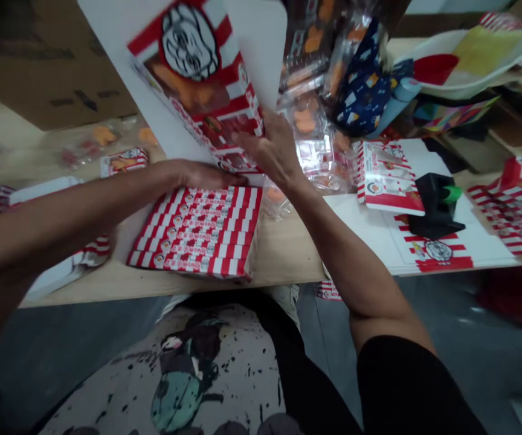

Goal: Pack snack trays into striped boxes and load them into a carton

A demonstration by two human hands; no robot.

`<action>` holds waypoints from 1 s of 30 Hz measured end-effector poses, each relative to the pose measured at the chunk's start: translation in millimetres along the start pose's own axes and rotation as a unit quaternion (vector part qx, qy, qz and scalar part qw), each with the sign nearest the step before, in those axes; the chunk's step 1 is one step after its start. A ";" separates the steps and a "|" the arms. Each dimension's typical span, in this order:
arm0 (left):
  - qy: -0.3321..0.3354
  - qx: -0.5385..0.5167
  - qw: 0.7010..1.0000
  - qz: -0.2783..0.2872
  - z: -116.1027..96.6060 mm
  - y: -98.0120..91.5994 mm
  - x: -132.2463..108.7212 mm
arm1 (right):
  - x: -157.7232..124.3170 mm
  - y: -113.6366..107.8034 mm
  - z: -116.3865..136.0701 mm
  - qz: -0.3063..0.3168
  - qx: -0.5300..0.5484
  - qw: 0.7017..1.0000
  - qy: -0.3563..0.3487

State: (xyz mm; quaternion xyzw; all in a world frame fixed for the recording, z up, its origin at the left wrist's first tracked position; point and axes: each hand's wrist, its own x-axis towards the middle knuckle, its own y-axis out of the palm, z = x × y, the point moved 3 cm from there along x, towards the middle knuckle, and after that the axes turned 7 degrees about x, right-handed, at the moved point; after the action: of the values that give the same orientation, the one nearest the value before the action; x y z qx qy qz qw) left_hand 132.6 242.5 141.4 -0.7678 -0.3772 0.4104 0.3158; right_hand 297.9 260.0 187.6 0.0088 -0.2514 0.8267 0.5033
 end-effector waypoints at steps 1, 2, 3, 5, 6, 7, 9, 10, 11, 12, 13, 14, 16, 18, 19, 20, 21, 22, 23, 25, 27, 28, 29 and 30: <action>0.007 0.017 1.000 0.018 -1.4 -2.3 -6.0 | -0.4 -0.3 2.0 -0.025 0.020 0.999 -0.026; 0.019 0.031 0.999 0.038 -2.9 -5.2 -14.3 | -0.1 -0.5 3.7 -0.039 0.034 0.998 -0.048; 0.035 0.043 0.997 0.055 -4.5 -8.4 -24.6 | 1.1 -0.4 5.1 -0.039 0.041 0.997 -0.061; 0.067 0.078 0.990 0.092 -6.7 -13.1 -49.0 | 5.4 -0.3 9.9 0.000 0.037 0.997 -0.068; 0.071 0.101 0.987 0.100 -6.6 -14.3 -61.2 | 7.6 -0.8 15.1 0.026 0.029 0.996 -0.074; 0.065 0.125 0.985 0.095 -5.7 -14.9 -72.3 | 9.3 -1.2 22.5 0.056 0.010 0.995 -0.082; 0.035 0.172 0.983 0.054 -2.8 -13.4 -89.4 | 10.6 -0.3 43.1 0.119 -0.073 0.985 -0.099; 0.017 0.191 0.981 0.031 -1.1 -10.8 -95.3 | 10.3 1.3 54.8 0.145 -0.131 0.975 -0.107; -0.002 0.208 0.978 0.008 0.3 -7.4 -100.0 | 9.8 3.6 66.4 0.168 -0.192 0.960 -0.114; -0.017 0.223 0.975 -0.014 1.4 -3.5 -103.7 | 9.6 6.3 76.8 0.187 -0.247 0.944 -0.117; -0.030 0.238 0.970 -0.036 2.2 0.6 -107.0 | 9.9 9.1 85.3 0.203 -0.292 0.927 -0.119; -0.041 0.256 0.964 -0.061 2.7 4.3 -110.4 | 10.9 11.3 91.3 0.217 -0.323 0.914 -0.116; -0.053 0.302 0.945 -0.118 3.3 9.7 -118.9 | 15.4 13.0 94.8 0.242 -0.349 0.900 -0.095; -0.056 0.348 0.922 -0.161 4.7 12.6 -129.8 | 20.8 11.5 89.6 0.263 -0.338 0.902 -0.062; -0.055 0.363 0.913 -0.177 6.0 13.1 -135.8 | 22.7 10.7 85.6 0.272 -0.325 0.904 -0.049; -0.055 0.369 0.908 -0.190 7.8 12.9 -141.9 | 23.5 10.3 81.8 0.279 -0.315 0.906 -0.043; -0.053 0.367 0.907 -0.201 9.9 12.2 -147.6 | 23.2 10.7 78.5 0.281 -0.310 0.907 -0.044; -0.051 0.358 0.908 -0.211 12.0 11.3 -152.8 | 21.8 12.0 76.2 0.280 -0.310 0.907 -0.049; -0.049 0.345 0.911 -0.220 14.1 10.3 -157.1 | 19.8 13.9 74.7 0.272 -0.313 0.908 -0.056; -0.044 0.314 0.920 -0.231 17.6 9.2 -163.0 | 15.7 18.4 73.7 0.245 -0.314 0.915 -0.064; -0.045 0.285 0.926 -0.244 20.3 9.5 -165.6 | 13.2 22.3 73.7 0.233 -0.312 0.919 -0.061; -0.049 0.274 0.927 -0.253 21.3 10.1 -166.2 | 13.0 23.5 73.5 0.239 -0.318 0.916 -0.055; -0.053 0.265 0.926 -0.262 22.1 11.0 -166.7 | 13.5 23.9 73.5 0.250 -0.330 0.909 -0.051; -0.057 0.257 0.926 -0.272 22.5 12.1 -167.0 | 14.5 23.7 73.9 0.264 -0.346 0.899 -0.050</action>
State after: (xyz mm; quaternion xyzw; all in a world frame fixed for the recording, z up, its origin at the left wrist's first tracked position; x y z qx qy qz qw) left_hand 53.7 100.2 186.8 -0.5038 -0.4703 0.4344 0.5799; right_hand 253.3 231.9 246.4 -0.1913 -0.5391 0.7887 0.2251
